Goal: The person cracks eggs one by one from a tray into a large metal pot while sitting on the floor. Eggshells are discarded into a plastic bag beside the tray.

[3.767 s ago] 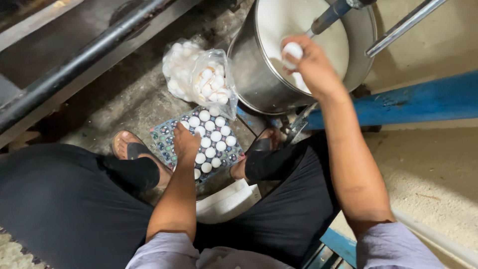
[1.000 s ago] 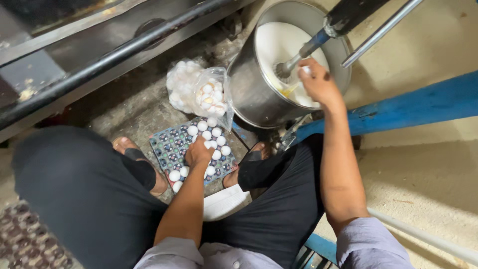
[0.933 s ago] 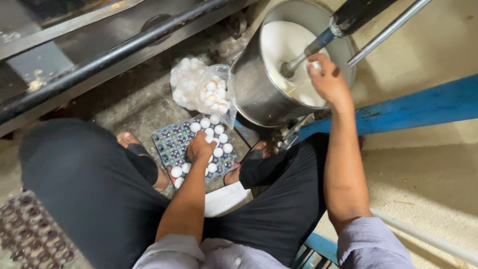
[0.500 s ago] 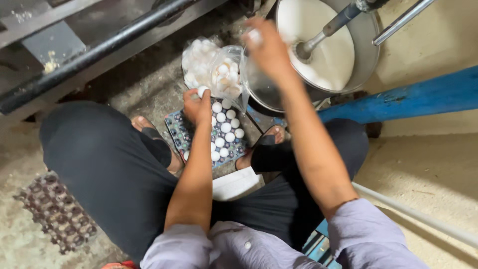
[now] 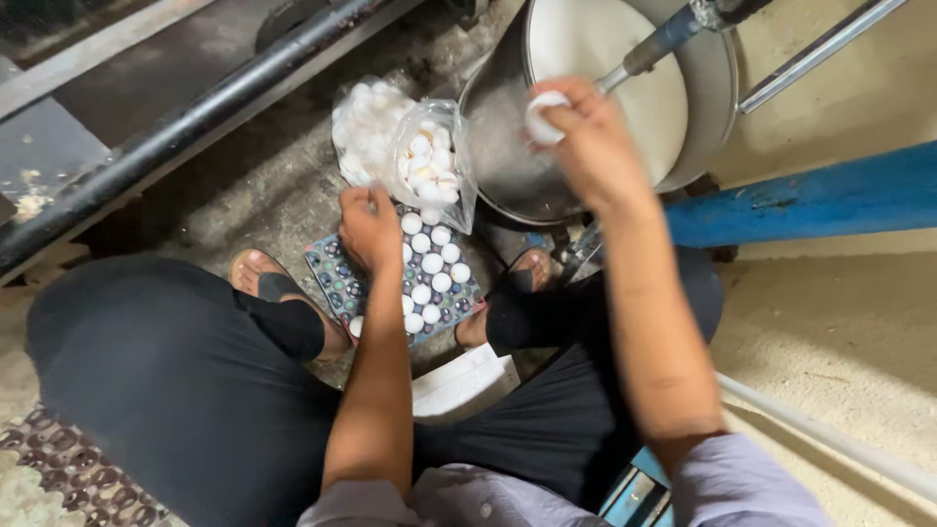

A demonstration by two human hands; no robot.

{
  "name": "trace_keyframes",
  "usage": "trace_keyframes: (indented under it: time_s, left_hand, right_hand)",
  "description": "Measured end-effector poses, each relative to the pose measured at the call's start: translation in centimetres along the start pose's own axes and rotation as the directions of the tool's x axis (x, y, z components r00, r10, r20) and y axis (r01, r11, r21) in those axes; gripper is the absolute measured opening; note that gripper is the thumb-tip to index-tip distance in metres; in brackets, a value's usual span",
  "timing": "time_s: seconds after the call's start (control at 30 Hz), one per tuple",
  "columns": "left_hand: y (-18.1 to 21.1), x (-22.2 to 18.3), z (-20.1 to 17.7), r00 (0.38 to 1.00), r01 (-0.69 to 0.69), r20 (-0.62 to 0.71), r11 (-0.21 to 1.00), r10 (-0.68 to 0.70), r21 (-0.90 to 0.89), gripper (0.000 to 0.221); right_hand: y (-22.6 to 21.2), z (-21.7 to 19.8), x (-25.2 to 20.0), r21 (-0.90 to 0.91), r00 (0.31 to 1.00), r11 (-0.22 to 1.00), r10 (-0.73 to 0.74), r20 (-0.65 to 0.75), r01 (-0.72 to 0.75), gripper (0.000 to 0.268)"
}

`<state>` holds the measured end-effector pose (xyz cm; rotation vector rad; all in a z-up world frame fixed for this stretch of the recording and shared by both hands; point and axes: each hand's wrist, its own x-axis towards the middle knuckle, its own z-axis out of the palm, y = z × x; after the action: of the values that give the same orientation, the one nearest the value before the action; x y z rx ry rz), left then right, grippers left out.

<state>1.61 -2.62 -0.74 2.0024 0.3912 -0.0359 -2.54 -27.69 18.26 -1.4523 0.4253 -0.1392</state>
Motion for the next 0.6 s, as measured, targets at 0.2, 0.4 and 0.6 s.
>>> trace_keyframes:
  time_s: [0.2, 0.4, 0.6]
  left_hand:
    - [-8.0, -6.7, 1.5, 0.904, -0.256, 0.421, 0.877, 0.069, 0.406, 0.079]
    - [-8.8, -8.1, 2.7, 0.883, -0.266, 0.468, 0.779, -0.040, 0.568, 0.062]
    - [-9.9, -4.8, 3.1, 0.916, -0.252, 0.401, 0.752, -0.017, 0.609, 0.054]
  right_hand:
    - [-0.6, -4.1, -0.4, -0.739, 0.944, 0.620, -0.322, 0.065, 0.263, 0.028]
    - [-2.6, -7.1, 1.0, 0.177, 0.992, 0.982, 0.087, -0.091, -0.070, 0.015]
    - [-3.6, -7.7, -0.4, 0.105, 0.975, 0.974, 0.209, -0.072, -0.201, 0.021]
